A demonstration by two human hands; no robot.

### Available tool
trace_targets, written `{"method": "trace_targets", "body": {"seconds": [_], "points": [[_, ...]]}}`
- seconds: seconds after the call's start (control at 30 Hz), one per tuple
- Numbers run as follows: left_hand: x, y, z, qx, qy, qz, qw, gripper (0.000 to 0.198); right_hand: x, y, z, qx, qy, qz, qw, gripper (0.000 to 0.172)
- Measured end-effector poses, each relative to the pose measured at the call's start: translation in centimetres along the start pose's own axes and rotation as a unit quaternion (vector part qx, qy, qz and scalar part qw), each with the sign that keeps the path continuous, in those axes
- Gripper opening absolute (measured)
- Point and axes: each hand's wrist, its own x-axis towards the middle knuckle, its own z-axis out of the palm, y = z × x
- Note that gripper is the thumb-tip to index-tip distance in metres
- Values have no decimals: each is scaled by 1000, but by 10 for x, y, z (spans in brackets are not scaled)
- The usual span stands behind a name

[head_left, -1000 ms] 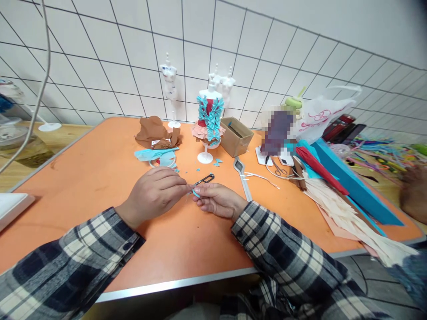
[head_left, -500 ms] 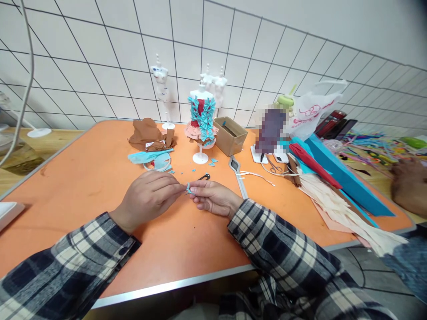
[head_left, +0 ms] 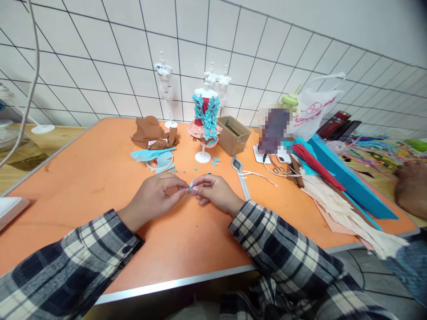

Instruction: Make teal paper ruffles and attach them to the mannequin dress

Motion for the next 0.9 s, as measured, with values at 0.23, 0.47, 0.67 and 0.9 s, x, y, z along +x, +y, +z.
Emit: {"method": "trace_targets", "body": {"seconds": [0.23, 0.47, 0.67, 0.9], "points": [[4, 3, 9, -134, -46, -167, 976, 22, -4, -7, -3, -333, 42, -242, 911, 7], [6, 1, 8, -351, -112, -258, 893, 23, -4, -8, -6, -393, 30, -299, 869, 10], [4, -1, 6, -517, -131, -368, 761, 17, -3, -6, -9, -413, 20, -343, 844, 16], [1, -4, 6, -601, -181, -414, 660, 18, -8, -9, -7, -401, -26, -387, 830, 22]]}}
